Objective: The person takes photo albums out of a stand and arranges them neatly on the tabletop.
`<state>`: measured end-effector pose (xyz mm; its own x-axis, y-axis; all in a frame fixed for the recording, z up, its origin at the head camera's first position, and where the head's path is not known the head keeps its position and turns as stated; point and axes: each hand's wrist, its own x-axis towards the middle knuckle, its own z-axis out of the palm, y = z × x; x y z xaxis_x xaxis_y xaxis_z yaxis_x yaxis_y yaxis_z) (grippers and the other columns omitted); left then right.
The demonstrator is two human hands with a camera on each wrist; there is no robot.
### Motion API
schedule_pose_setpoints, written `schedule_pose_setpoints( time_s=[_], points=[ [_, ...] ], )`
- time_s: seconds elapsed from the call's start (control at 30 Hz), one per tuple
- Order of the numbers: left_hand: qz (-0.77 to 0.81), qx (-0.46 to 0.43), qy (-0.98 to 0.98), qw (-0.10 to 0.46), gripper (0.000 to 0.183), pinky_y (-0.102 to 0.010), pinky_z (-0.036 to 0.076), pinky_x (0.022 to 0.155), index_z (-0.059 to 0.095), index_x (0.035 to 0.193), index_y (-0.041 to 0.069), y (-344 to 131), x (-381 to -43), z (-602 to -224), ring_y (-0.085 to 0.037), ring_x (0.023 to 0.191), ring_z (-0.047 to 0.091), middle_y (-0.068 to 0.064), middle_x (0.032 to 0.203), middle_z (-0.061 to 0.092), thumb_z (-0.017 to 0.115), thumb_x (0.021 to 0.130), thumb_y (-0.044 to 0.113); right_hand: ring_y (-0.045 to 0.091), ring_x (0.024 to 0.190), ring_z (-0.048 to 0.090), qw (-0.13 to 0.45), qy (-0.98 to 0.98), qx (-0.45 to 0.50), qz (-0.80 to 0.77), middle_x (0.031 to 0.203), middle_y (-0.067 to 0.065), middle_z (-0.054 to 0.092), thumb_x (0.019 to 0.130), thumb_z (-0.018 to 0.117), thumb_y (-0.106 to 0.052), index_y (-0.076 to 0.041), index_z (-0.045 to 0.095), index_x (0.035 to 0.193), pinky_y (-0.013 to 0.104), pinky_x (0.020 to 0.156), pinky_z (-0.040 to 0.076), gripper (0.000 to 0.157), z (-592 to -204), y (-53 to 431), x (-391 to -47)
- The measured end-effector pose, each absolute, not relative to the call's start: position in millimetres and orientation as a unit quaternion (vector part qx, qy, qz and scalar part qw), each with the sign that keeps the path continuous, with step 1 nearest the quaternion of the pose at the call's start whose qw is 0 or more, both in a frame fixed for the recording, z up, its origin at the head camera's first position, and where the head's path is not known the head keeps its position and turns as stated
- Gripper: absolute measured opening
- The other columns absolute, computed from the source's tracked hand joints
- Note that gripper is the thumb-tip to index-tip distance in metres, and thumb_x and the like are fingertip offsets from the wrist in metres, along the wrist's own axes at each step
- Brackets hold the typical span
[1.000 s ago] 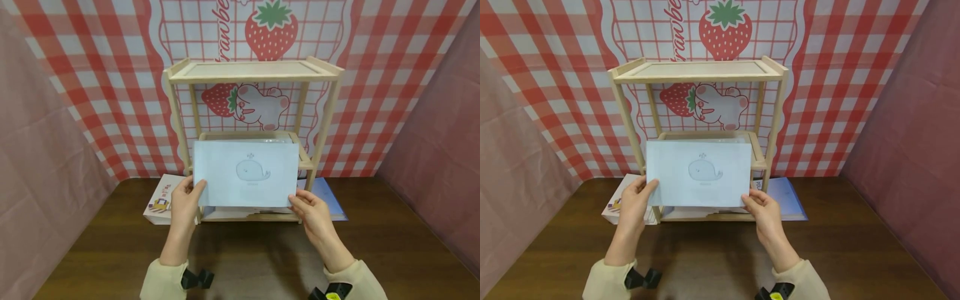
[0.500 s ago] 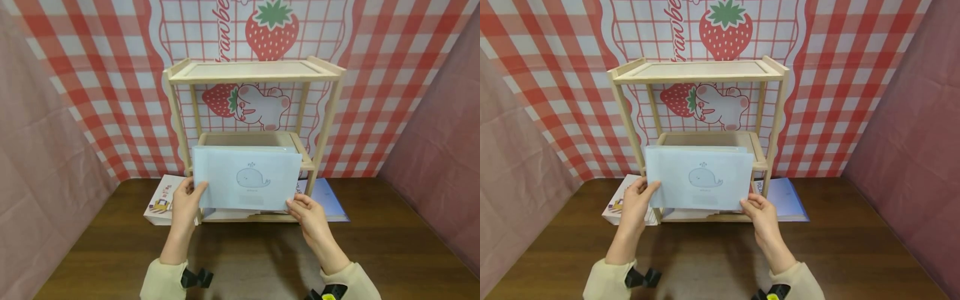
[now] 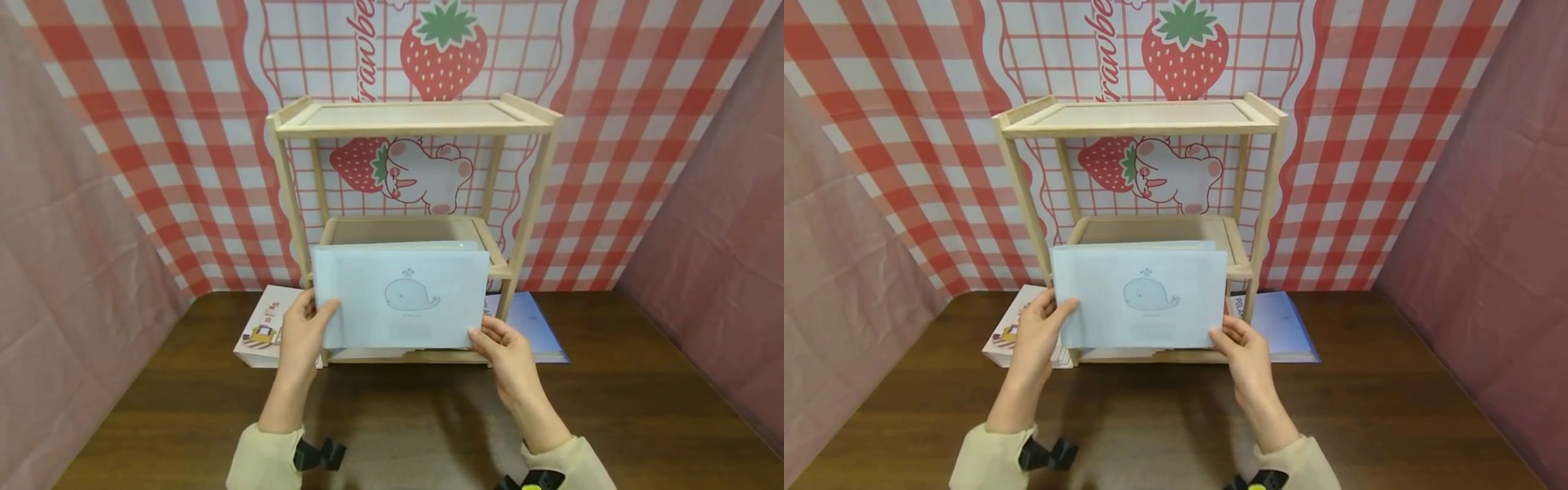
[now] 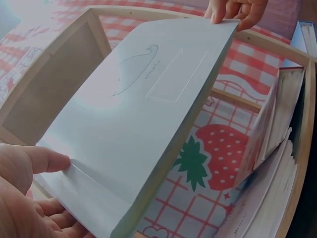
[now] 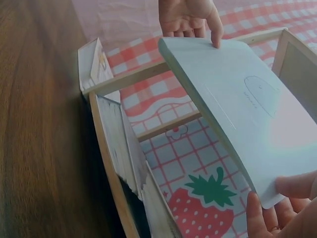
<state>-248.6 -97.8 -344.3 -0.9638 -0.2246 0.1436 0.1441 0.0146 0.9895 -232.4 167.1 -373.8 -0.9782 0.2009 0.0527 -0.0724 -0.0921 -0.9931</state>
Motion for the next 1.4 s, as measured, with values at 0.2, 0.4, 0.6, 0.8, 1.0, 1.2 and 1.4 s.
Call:
schedule_pose_setpoints(
  time_s=[0.2,0.4,0.6,0.8,1.0,1.2,1.4],
  points=[
    [-0.695,0.034,-0.708,0.119,0.041,-0.042,0.046,0.085,0.049,0.125,0.004,-102,-246,-343,-0.026,0.107,0.052,-0.017,0.123,0.054,0.058,0.087,0.014,0.004,0.070,0.059,0.095,-0.679,-0.032,0.727,0.074,-0.010,0.063,0.083,0.058,0.004,0.006,0.054,0.104,0.022,0.068,0.052,0.021,-374,166,-230],
    [-0.694,0.028,-0.710,0.120,0.040,-0.040,0.046,0.083,0.048,0.125,0.003,-103,-245,-340,-0.025,0.104,0.052,-0.017,0.123,0.053,0.055,0.087,0.013,0.003,0.070,0.058,0.090,-0.702,-0.020,0.707,0.074,-0.011,0.063,0.083,0.058,0.004,0.008,0.055,0.100,0.021,0.068,0.051,0.018,-376,167,-230],
    [-0.692,0.068,-0.706,0.135,0.031,-0.030,0.047,0.066,0.052,0.114,0.002,-104,-244,-337,-0.015,0.078,0.055,-0.017,0.107,0.057,0.053,0.085,0.012,0.003,0.072,0.057,0.070,-0.742,-0.010,0.667,0.075,-0.009,0.063,0.082,0.061,0.000,0.011,0.056,0.106,0.021,0.070,0.047,0.027,-379,167,-229],
    [-0.685,0.079,-0.712,0.136,0.033,-0.029,0.044,0.066,0.050,0.116,0.000,-109,-242,-335,-0.016,0.080,0.052,-0.017,0.109,0.055,0.053,0.086,0.013,0.006,0.069,0.057,0.038,-0.749,0.005,0.661,0.073,-0.004,0.064,0.080,0.062,-0.001,0.011,0.058,0.102,0.023,0.068,0.047,0.025,-383,163,-228],
    [-0.684,0.080,-0.713,0.131,0.034,-0.030,0.042,0.071,0.049,0.118,0.001,-113,-240,-333,-0.017,0.084,0.050,-0.014,0.110,0.053,0.051,0.087,0.014,0.007,0.069,0.058,0.022,-0.757,0.010,0.653,0.075,0.000,0.064,0.079,0.064,-0.001,0.011,0.058,0.101,0.024,0.068,0.049,0.026,-386,159,-225],
    [-0.682,0.087,-0.716,0.125,0.037,-0.033,0.038,0.076,0.046,0.121,0.001,-116,-237,-334,-0.022,0.091,0.046,-0.013,0.113,0.049,0.048,0.089,0.018,0.006,0.070,0.058,0.010,-0.751,0.017,0.660,0.075,0.001,0.064,0.078,0.064,0.000,0.012,0.058,0.101,0.025,0.068,0.050,0.027,-389,154,-223],
    [-0.674,0.100,-0.721,0.128,0.032,-0.031,0.041,0.070,0.048,0.115,0.002,-119,-239,-336,-0.016,0.080,0.048,-0.012,0.106,0.050,0.049,0.088,0.020,0.006,0.069,0.059,-0.004,-0.755,0.049,0.654,0.076,0.003,0.066,0.077,0.064,0.000,0.013,0.058,0.098,0.025,0.067,0.050,0.025,-391,153,-222]
  ],
)
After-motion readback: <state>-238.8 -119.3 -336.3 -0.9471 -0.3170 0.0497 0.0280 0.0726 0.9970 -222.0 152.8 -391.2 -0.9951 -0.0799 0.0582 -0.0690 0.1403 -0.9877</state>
